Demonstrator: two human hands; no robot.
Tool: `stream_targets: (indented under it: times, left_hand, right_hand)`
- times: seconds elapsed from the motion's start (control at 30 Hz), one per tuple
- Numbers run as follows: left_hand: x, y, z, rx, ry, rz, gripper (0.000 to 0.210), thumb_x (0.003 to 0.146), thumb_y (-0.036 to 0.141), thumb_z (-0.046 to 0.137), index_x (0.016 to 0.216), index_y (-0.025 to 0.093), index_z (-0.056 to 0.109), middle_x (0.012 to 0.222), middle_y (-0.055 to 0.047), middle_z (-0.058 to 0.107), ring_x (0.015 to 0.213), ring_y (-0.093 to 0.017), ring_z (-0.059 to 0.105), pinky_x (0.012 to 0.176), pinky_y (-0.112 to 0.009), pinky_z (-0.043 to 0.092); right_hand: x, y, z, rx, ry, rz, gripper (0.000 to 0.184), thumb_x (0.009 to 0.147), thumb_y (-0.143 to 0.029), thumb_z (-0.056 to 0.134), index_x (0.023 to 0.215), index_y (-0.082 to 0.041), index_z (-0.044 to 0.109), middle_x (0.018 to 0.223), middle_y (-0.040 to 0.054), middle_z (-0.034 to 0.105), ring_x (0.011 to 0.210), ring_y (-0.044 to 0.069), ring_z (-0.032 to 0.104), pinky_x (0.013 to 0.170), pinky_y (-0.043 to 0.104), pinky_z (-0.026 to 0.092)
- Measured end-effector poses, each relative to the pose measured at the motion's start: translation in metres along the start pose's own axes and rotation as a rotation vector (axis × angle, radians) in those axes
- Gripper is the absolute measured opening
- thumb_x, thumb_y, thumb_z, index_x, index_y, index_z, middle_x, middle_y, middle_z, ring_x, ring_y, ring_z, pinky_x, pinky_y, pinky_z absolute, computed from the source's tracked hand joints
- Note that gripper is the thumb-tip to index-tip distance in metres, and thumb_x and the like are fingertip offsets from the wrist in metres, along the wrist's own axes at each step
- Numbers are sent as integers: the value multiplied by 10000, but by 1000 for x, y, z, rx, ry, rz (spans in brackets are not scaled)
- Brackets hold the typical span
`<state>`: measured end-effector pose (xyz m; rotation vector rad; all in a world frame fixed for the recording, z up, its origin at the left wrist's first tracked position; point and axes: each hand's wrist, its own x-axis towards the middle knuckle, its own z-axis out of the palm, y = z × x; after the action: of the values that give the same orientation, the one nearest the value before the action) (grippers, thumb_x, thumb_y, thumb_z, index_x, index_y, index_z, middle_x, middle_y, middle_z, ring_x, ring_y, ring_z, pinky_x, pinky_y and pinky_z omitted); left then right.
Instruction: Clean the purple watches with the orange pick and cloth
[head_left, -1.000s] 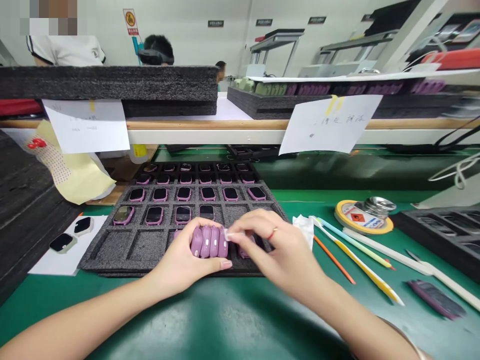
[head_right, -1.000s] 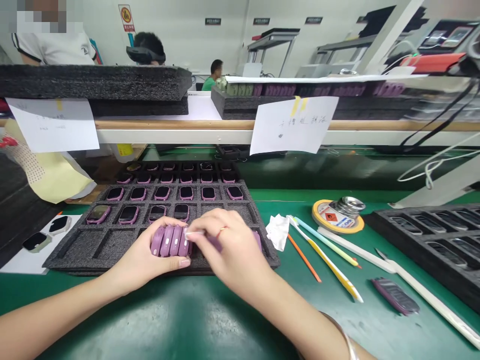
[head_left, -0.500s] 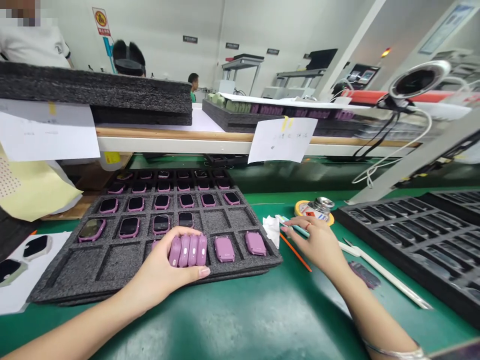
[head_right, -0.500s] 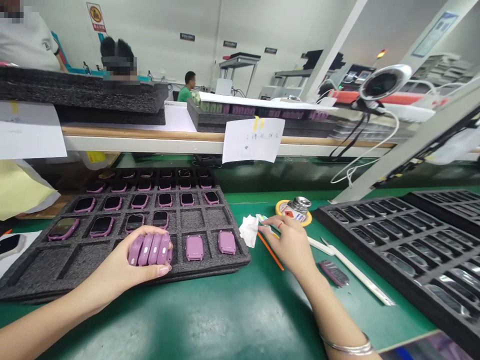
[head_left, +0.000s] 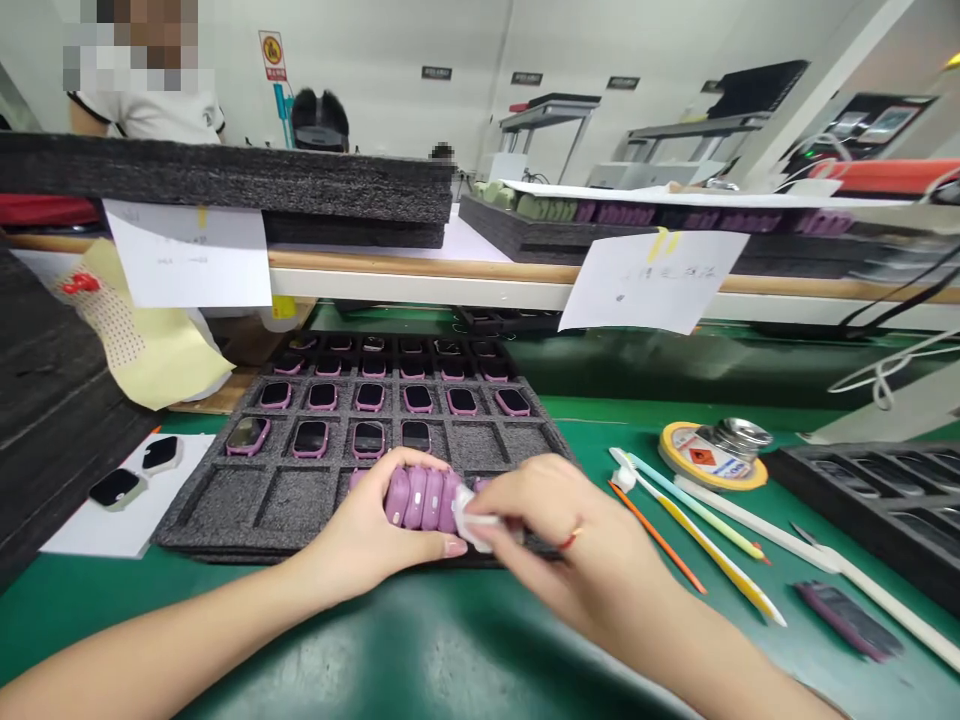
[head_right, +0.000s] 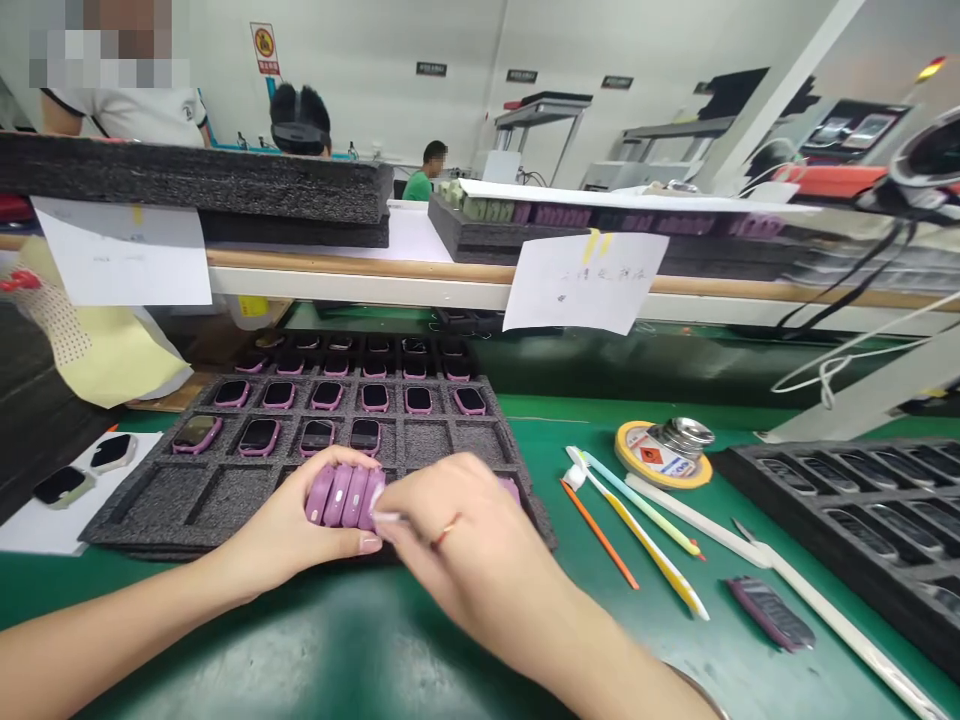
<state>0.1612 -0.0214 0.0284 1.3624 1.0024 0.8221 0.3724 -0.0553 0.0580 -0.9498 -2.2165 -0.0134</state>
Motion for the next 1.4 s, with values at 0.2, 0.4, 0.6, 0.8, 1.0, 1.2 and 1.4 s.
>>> stream_targets:
  times: [0.2,0.4,0.6,0.8,1.0,1.2,1.4]
  left_hand:
    - [1,2,1,-71,-10,-38,503,592,226,902,1002,226,610,880,35,656,802,-164,618,771,-305,496]
    - [-2,3,0,45,-15,-20,551,612,253,909,1089,249,634,1072,-17,679,987,-231,641,934,-384,486]
    - [-2,3,-2,-4,-62,-95,592,633,272,907,1137,256,596,1106,-47,694,995,-259,674,962,-448,493]
    - [-1,0,-1,-68,-68,-91,590,629,266,911,1128,272,597,1084,-28,698,936,-236,693,909,-412,523]
    - [0,0,1,-119,-19,-51,646,599,236,920,1144,242,574,1071,-22,693,988,-239,678,905,-388,535]
    - [-7,11,0,-430,-169,-150,590,681,340,912,1167,240,593,1063,-31,707,1079,-225,675,980,-373,508]
    - [-13,22,-1,-704,-327,-267,439,850,596,708,1114,251,647,1158,-76,737,1207,-274,654,997,-395,508]
  right_hand:
    - [20,10,20,96,-69,-10,121,994,-207,587,968,-199,705,890,57,703,796,181,668,714,321,577]
    - [19,39,22,-69,-32,34,182,998,-179,546,921,-200,710,856,50,705,779,191,693,714,339,596]
    - [-13,85,-23,-540,36,137,502,1035,-497,383,726,-229,674,717,91,643,629,257,627,526,412,483]
    - [-10,58,-15,-260,-124,77,569,861,-441,734,1360,-208,588,1285,170,687,1120,403,678,890,604,586]
    - [14,3,42,337,-143,126,1108,722,-221,885,1594,-329,209,1488,109,575,1363,304,569,1113,525,512]
    - [11,5,62,554,29,173,914,804,-140,767,1567,-316,296,1268,57,724,1259,245,662,1061,439,566]
    - [5,1,56,532,101,131,864,792,-164,776,1536,-286,354,1454,110,607,1284,265,646,1097,464,548]
